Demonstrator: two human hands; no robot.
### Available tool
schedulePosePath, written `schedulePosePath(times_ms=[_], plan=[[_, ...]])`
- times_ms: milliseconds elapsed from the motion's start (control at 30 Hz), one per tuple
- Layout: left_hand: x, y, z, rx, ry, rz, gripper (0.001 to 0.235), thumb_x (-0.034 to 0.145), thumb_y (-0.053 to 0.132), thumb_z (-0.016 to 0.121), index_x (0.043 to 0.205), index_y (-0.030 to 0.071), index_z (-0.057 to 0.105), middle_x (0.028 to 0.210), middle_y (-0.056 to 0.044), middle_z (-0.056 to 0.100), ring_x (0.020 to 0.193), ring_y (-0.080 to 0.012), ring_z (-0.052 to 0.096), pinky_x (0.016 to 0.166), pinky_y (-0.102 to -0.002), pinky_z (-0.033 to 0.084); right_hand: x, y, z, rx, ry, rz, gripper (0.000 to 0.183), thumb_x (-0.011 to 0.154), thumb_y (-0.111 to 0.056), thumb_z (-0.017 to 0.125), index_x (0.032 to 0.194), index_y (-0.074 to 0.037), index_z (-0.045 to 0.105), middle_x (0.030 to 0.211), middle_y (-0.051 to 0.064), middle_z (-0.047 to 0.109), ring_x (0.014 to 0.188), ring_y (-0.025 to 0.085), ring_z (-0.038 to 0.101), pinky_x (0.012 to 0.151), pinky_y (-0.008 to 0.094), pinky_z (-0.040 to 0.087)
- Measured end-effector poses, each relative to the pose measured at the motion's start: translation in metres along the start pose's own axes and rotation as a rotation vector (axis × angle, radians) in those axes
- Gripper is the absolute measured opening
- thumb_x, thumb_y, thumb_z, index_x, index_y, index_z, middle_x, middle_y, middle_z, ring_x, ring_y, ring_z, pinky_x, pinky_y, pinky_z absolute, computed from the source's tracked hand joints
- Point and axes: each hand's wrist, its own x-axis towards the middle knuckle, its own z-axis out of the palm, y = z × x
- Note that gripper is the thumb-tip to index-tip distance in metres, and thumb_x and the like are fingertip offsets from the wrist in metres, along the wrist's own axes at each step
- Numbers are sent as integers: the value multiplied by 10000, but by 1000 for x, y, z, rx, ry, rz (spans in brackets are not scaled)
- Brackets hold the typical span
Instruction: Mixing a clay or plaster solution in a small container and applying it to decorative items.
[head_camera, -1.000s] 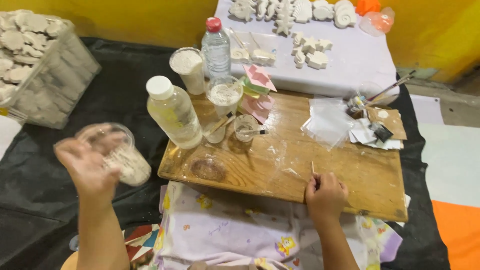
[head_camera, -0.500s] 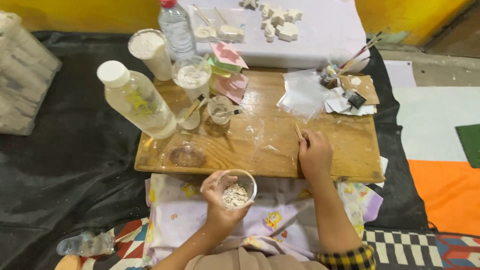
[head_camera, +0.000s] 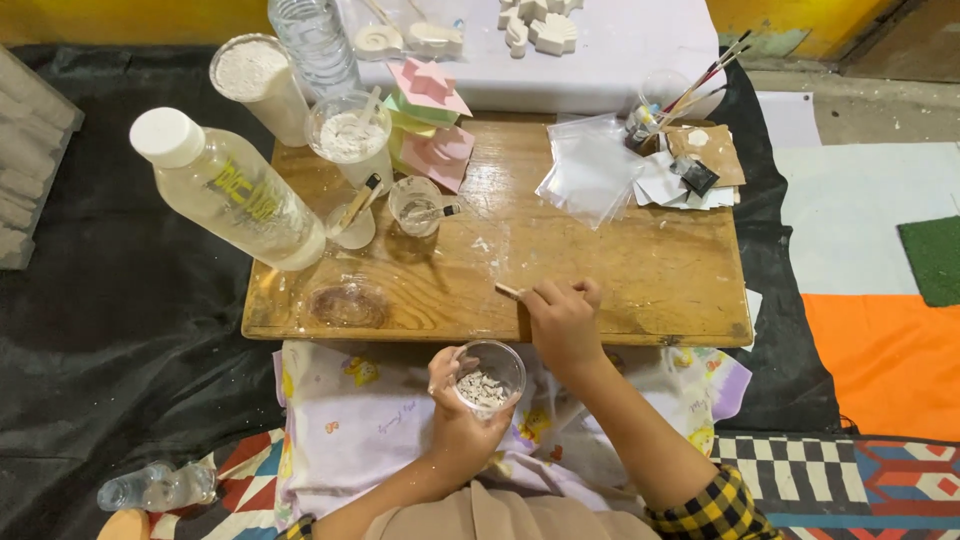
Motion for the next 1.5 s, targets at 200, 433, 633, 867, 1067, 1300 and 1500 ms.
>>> schedulePosePath(times_ms=[200,433,633,867,1067,1300,1500], plan=[[-9,-3,5,-27,39,-1,792,816,121,840,1338,110,244,1434,-246,331,1263,-334,528,1098,-447,507,-2,27,-27,42,-3,243,82,864,-139,687,845,-218,700,880,-53,726,806,169,622,842,428,319],[-18,-11,11,37,23,-68,769,810,107,815,1322,90,242,1447,-251,303,1216,-348,568,1048,-433,512,-55,35,-25,-427,-148,523,100,905,-246,680,892,-151,706,836,-11,631,689,200,536,844,413,401],[-22,-20,21,80,-4,-84,753,840,156,769,1340,114,208,1449,-281,259,1350,-364,411,1089,-442,460,-24,-23,-10,-275,-64,395,62,840,-179,730,890,-143,724,855,-3,680,745,166,567,842,395,394],[-21,-30,29,62,74,-103,779,730,43,715,1339,84,231,1449,-266,265,1324,-363,410,1110,-458,444,-9,-35,0,35,-58,237,71,836,-94,686,817,-132,630,803,15,582,692,222,539,886,419,337],[-20,-32,32,81,138,-60,780,777,49,812,1315,72,247,1427,-259,289,1361,-377,399,1146,-507,384,10,19,2,111,-175,192,48,918,-136,687,890,-159,655,830,-11,632,772,205,560,891,414,343],[-21,-35,33,65,127,-46,803,723,-42,763,1302,95,224,1438,-273,274,1359,-384,385,1167,-515,347,19,22,9,228,-190,-156,227,980,-94,590,762,-155,613,727,-13,610,671,203,519,940,394,280],[-28,-45,36,43,126,-94,782,734,10,757,1312,10,230,1456,-273,234,1400,-404,338,1226,-520,287,4,-4,-12,322,-366,-298,260,1001,-37,546,765,-120,612,789,6,603,745,209,530,992,429,288]])
